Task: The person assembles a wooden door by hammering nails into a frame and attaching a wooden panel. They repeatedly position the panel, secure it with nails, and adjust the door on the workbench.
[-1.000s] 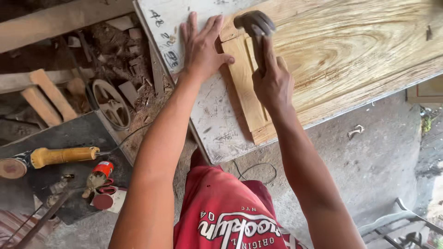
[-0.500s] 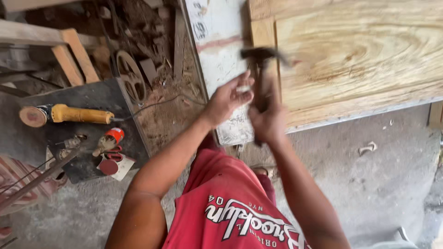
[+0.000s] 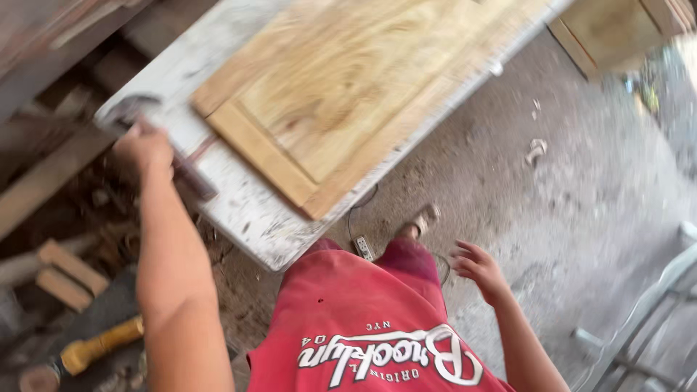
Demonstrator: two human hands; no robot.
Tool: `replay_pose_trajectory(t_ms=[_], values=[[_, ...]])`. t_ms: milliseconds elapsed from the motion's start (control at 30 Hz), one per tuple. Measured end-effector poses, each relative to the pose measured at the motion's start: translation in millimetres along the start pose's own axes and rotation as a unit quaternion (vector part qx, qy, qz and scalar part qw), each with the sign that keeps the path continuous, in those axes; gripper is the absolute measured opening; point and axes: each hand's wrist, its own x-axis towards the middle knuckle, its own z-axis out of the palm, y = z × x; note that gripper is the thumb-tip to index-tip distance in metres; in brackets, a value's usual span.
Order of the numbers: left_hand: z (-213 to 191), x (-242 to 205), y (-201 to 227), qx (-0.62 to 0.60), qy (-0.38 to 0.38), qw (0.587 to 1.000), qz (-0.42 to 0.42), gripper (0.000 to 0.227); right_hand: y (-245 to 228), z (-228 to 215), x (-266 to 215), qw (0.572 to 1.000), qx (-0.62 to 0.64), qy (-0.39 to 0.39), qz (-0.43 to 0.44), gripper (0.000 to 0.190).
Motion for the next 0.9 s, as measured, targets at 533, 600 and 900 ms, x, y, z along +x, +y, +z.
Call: replay_pose_trajectory(t_ms=[533,600,900], values=[[149.9,-191.4,159.5,0.253,-0.125,0.936,0.209,0.049,68.8,-254.9,98.9,0.971,-0.207,-0.002,0.117,0.041],[200.1,-221.5,195.4,0.286,-0.133,0.893,0.321,0.047,19.6,-299.8,142.4,0.99,-0.131,0.046,0.039,0.041],[387.8,-254.1,304.2,0.222,-0.166,0.823,0.495,0.035,-109.7,-440.1,195.6,0.967,-0.176,0.183,0.0,0.045]])
